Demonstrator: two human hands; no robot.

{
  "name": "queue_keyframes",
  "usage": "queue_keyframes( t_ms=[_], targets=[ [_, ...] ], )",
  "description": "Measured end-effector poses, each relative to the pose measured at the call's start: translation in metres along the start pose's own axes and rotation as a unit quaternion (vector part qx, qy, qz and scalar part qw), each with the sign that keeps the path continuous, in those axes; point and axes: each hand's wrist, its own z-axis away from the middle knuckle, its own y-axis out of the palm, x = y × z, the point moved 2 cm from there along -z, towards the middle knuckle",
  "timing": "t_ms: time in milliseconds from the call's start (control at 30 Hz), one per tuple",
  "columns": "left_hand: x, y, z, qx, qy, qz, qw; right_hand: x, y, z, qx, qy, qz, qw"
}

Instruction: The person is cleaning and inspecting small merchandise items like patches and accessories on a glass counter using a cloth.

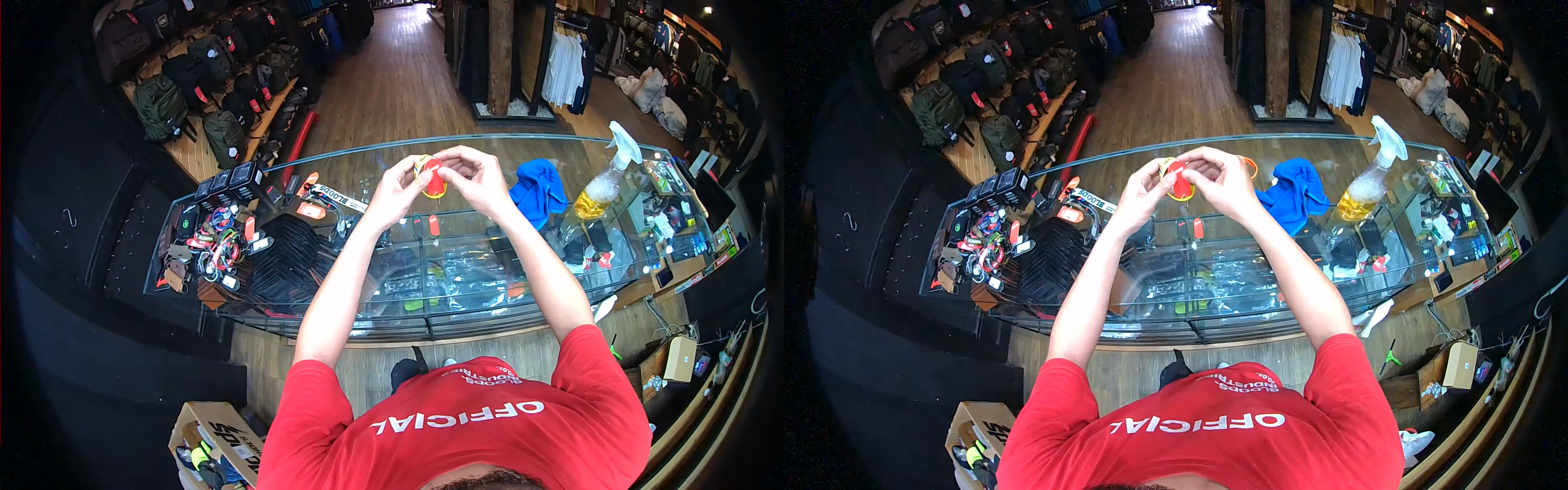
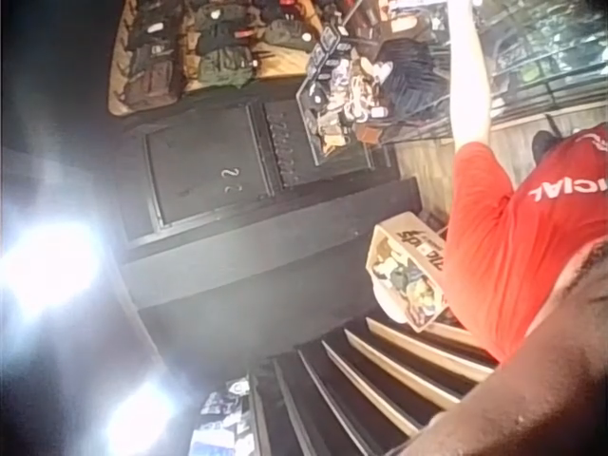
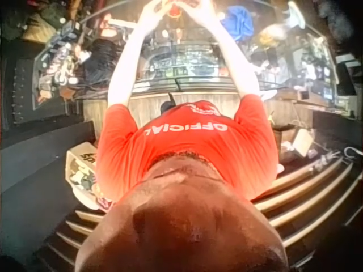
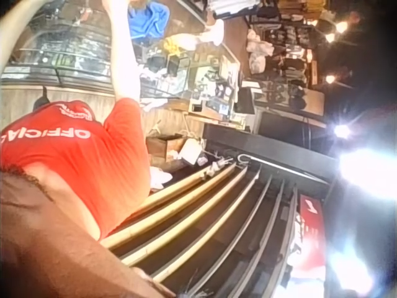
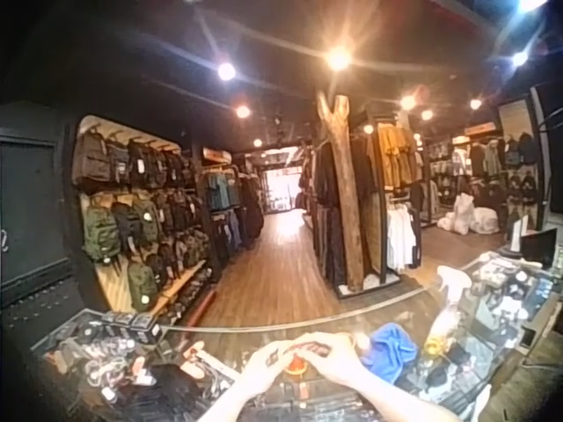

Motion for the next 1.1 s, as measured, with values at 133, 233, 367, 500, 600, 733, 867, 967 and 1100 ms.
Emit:
queue_keyframes(
  t_ms=[133,233,367,500,600,733,867,967,1100],
  targets=[
    [0.001,0.000,-0.001,0.005,0.012,-0.028,1.000,0.000,0.002,0.001,0.008,0.011,0.020,1.000],
    [0.004,-0.001,0.000,-0.001,0.017,-0.050,0.999,-0.005,0.002,0.001,0.012,-0.011,0.064,0.998],
    [-0.001,0.001,0.001,0.004,0.016,-0.048,0.999,-0.016,0.000,-0.001,-0.004,-0.053,0.039,0.998],
    [-0.012,-0.002,0.002,-0.020,-0.014,-0.136,0.990,-0.010,-0.005,-0.001,0.102,0.080,-0.158,0.979],
    [-0.008,-0.005,-0.001,-0.021,-0.041,-0.092,0.995,-0.015,-0.007,-0.001,0.135,0.137,-0.140,0.971],
    [-0.002,-0.002,-0.002,-0.017,-0.059,-0.013,0.998,-0.026,-0.001,0.002,0.122,0.203,-0.244,0.940],
    [0.001,-0.005,-0.001,-0.011,-0.071,-0.024,0.997,-0.025,-0.002,0.002,0.094,0.224,-0.300,0.923],
    [0.000,-0.006,-0.001,-0.014,-0.076,-0.026,0.997,-0.023,-0.005,0.002,0.107,0.245,-0.241,0.933],
    [0.002,-0.006,-0.001,-0.026,-0.054,-0.001,0.998,-0.023,-0.005,0.004,0.128,0.234,-0.215,0.940]
  ],
)
